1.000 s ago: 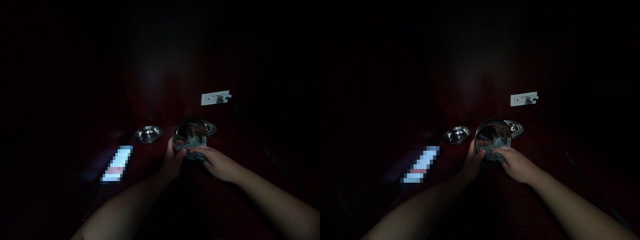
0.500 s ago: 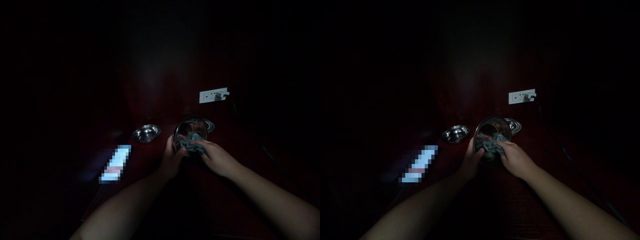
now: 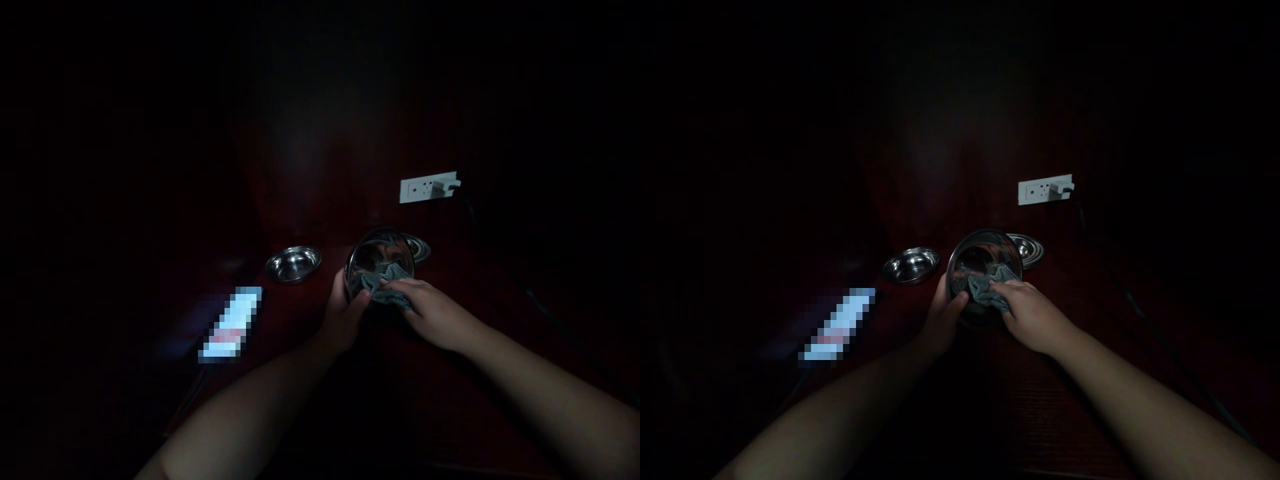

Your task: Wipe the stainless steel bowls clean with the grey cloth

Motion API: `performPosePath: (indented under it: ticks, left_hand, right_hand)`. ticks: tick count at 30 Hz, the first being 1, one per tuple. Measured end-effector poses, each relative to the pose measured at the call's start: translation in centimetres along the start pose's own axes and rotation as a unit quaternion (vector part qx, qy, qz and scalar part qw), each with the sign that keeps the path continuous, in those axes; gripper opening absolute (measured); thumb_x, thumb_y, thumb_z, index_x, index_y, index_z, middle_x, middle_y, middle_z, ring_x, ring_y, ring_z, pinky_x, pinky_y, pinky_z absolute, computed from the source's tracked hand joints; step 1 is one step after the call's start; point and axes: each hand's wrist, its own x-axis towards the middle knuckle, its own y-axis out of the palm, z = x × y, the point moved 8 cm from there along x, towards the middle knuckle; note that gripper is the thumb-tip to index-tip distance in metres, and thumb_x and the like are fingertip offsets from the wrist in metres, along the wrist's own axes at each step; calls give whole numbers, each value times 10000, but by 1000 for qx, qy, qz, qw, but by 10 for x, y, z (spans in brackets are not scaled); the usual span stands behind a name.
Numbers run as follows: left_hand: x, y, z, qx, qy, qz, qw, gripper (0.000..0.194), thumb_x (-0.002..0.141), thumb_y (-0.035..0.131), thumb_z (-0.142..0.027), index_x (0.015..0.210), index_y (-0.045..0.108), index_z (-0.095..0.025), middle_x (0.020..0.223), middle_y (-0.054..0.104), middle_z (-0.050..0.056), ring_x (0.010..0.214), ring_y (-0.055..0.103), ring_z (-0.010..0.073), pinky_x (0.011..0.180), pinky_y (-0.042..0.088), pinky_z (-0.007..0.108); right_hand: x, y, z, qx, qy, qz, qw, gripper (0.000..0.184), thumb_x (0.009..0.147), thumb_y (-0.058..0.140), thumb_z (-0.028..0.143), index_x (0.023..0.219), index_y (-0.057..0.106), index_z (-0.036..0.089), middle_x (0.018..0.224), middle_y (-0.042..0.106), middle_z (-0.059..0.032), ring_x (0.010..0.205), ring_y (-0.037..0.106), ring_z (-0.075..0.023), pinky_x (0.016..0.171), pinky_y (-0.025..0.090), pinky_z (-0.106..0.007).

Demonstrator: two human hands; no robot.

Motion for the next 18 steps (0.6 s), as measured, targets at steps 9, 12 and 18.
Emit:
performPosePath:
  ticks: [9, 12, 18]
  left_hand:
    - [1, 1, 1, 3, 11, 16, 1000, 404, 820, 578, -314, 1186, 480, -173, 1169, 580, 97, 1079, 547, 246, 972, 406, 396]
    - [2, -1, 3, 13, 11, 8, 1000, 425, 814, 584, -323, 1197, 475, -175, 1160, 586, 96, 1067, 553, 245, 965, 410, 397]
    - [5, -4, -2, 36, 24, 8, 999, 471, 819, 574, -312, 1252, 447, -180, 1219, 570, 103, 1139, 525, 265, 988, 398, 405]
  right_hand:
    - [-1, 1, 2, -10, -4, 19, 1000, 487, 687, 461, 73, 1130, 608, 212, 1061, 662, -73, 1011, 602, -240, 929, 449, -405]
    - [-1, 1, 5, 8, -1, 31, 999, 464, 688, 448, 73, 1099, 613, 213, 1051, 663, -73, 1001, 601, -241, 912, 451, -397]
    - [2, -21, -4, 107, 21, -34, 993, 323, 771, 424, 122, 1022, 606, 214, 917, 678, -36, 841, 629, -202, 768, 470, -315]
